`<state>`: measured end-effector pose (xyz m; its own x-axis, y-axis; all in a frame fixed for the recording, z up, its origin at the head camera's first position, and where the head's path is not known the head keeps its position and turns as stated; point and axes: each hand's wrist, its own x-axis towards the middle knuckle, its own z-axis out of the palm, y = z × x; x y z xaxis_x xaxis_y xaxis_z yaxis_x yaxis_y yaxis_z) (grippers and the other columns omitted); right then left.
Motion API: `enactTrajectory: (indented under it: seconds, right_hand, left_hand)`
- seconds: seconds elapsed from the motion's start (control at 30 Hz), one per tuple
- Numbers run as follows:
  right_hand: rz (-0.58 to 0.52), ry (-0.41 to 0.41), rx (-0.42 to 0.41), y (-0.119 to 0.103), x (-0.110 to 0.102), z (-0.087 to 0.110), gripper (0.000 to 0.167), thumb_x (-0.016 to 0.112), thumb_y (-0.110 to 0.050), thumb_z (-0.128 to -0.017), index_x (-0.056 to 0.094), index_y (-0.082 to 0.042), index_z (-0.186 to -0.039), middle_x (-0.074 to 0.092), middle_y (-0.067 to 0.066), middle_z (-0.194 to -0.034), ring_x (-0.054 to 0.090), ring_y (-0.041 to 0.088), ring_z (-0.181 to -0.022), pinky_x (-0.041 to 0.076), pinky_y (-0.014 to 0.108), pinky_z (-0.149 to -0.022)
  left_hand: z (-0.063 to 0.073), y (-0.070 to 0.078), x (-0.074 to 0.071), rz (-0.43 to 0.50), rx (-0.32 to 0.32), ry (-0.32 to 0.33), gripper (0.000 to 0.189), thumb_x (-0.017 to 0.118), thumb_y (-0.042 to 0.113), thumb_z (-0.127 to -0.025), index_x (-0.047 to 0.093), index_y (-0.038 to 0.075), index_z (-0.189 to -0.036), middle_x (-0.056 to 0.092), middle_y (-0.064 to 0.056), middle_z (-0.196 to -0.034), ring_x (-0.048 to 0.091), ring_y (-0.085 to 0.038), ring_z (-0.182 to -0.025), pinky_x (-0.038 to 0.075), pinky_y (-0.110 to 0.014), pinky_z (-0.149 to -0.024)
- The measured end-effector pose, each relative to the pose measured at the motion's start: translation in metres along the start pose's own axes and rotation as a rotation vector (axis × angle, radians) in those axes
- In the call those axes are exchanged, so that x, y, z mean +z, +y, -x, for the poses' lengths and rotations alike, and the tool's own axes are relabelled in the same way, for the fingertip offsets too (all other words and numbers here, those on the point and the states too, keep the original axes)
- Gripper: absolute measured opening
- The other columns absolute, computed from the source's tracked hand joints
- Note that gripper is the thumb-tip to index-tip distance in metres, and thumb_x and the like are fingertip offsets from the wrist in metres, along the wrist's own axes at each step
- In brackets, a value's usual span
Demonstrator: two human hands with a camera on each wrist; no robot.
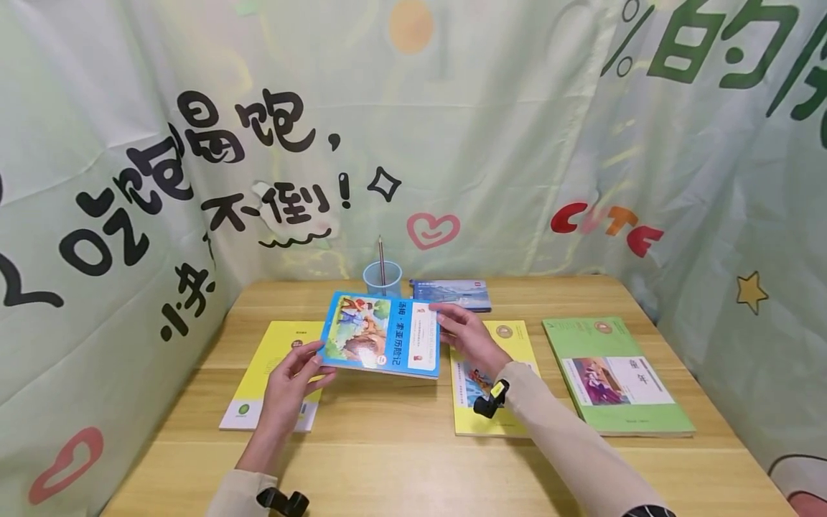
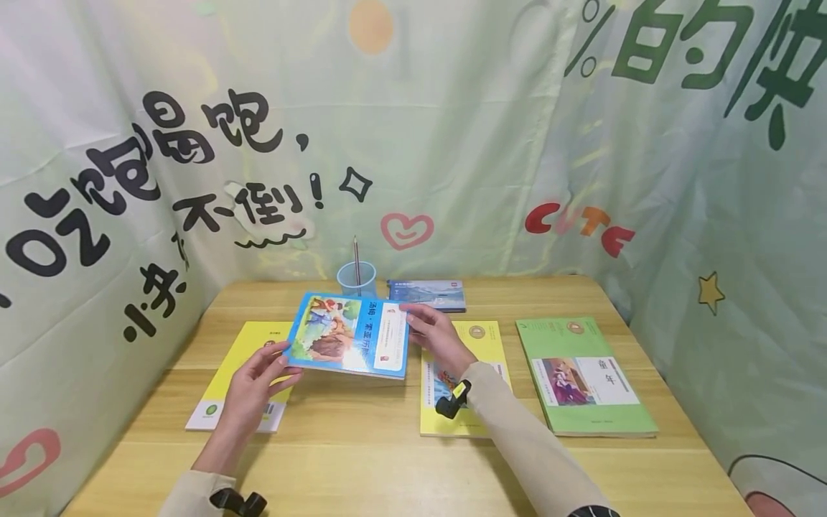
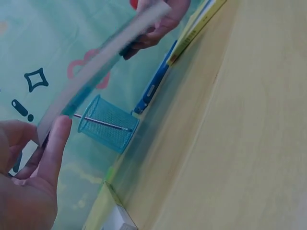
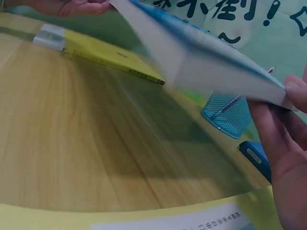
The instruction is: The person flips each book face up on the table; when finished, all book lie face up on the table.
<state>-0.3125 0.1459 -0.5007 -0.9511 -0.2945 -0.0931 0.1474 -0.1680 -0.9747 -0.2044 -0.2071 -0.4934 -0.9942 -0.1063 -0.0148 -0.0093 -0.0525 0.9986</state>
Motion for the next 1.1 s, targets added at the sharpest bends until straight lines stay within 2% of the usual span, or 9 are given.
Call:
enactTrajectory:
  seconds: [0.17,0.23,0.4,0.5,0.63,0.77,0.87,0.97,1.1]
  right_hand:
    - [0.02,-0.087,0.009,0.0009,0.0001,0.0037,0.045,0.055,-0.015,-0.115,0.054,-0.018,-0.159,0.051,0.009,-0.164,0.064,0.019,-0.125,0.061,0.03,-0.096]
    - [0.017,-0.113,0.012,0.0017,-0.0003,0.0043,0.047,0.054,-0.013,-0.115,0.051,-0.019,-0.162,0.048,0.01,-0.166,0.064,0.019,-0.126,0.06,0.03,-0.096]
    - [-0.002,-0.058,0.047,0.0025,-0.0001,0.004,0.043,0.055,-0.015,-0.115,0.057,-0.015,-0.158,0.053,0.009,-0.16,0.063,0.015,-0.119,0.059,0.023,-0.093]
    - [-0.007,-0.021,0.062,0.0028,0.0004,0.0045,0.039,0.054,-0.017,-0.116,0.06,-0.016,-0.155,0.054,0.007,-0.159,0.061,0.016,-0.115,0.057,0.022,-0.091]
    - [0.007,-0.08,0.062,0.0047,0.0004,0.0051,0.045,0.052,-0.016,-0.116,0.054,-0.023,-0.16,0.048,0.006,-0.167,0.063,0.02,-0.127,0.06,0.03,-0.097]
    - [0.025,-0.158,0.057,0.0067,0.0006,0.0059,0.053,0.052,-0.014,-0.115,0.045,-0.028,-0.166,0.042,0.009,-0.171,0.062,0.025,-0.137,0.061,0.036,-0.103]
    - [0.023,-0.128,0.05,0.0073,0.0015,0.0061,0.049,0.054,-0.015,-0.115,0.05,-0.022,-0.163,0.048,0.013,-0.165,0.063,0.024,-0.134,0.061,0.034,-0.103]
    - [0.025,-0.072,0.042,0.0076,0.0021,0.0064,0.042,0.054,-0.017,-0.116,0.055,-0.017,-0.157,0.054,0.016,-0.159,0.065,0.024,-0.132,0.06,0.031,-0.103]
    - [0.021,-0.111,0.058,0.0072,0.0015,0.0089,0.045,0.051,-0.018,-0.116,0.052,-0.021,-0.161,0.046,0.01,-0.169,0.057,0.026,-0.144,0.059,0.032,-0.108]
  left_hand:
    - [-0.0019,-0.0016,-0.0006,-0.014,-0.031,0.019,0.041,0.06,0.009,-0.112,0.06,0.012,-0.153,0.062,-0.009,-0.125,0.078,-0.021,-0.105,0.067,-0.035,-0.093]
    - [-0.0022,-0.0019,-0.001,-0.034,-0.051,0.026,0.04,0.059,0.013,-0.113,0.059,0.016,-0.153,0.06,-0.008,-0.128,0.078,-0.022,-0.106,0.067,-0.034,-0.092]
    - [-0.0018,-0.0047,-0.001,-0.058,-0.083,0.007,0.039,0.062,0.023,-0.113,0.059,0.011,-0.15,0.056,-0.01,-0.122,0.076,-0.021,-0.107,0.068,-0.035,-0.091]
    - [-0.0013,-0.0062,-0.0002,-0.048,-0.11,-0.012,0.041,0.065,0.019,-0.112,0.056,0.01,-0.151,0.058,-0.016,-0.13,0.077,-0.022,-0.107,0.068,-0.036,-0.09]
    - [-0.0015,-0.0073,-0.0002,-0.047,-0.126,-0.028,0.048,0.063,0.011,-0.111,0.052,0.012,-0.157,0.056,-0.022,-0.149,0.078,-0.024,-0.104,0.068,-0.036,-0.09]
    - [-0.0023,-0.008,-0.0007,-0.104,-0.145,-0.009,0.043,0.061,0.018,-0.113,0.056,0.017,-0.155,0.053,-0.015,-0.151,0.072,-0.021,-0.11,0.068,-0.032,-0.089]
    - [-0.0022,-0.0083,-0.0008,-0.127,-0.158,0.001,0.038,0.062,0.023,-0.113,0.059,0.016,-0.15,0.053,-0.012,-0.149,0.066,-0.021,-0.116,0.066,-0.029,-0.089]
    - [-0.0016,-0.0076,-0.0005,-0.116,-0.158,-0.032,0.042,0.063,0.021,-0.112,0.055,0.016,-0.153,0.051,-0.014,-0.155,0.064,-0.022,-0.12,0.066,-0.029,-0.089]
    - [-0.0011,-0.0073,-0.0011,-0.115,-0.164,-0.074,0.055,0.064,0.017,-0.11,0.047,0.024,-0.162,0.046,-0.015,-0.162,0.065,-0.022,-0.12,0.067,-0.031,-0.087]
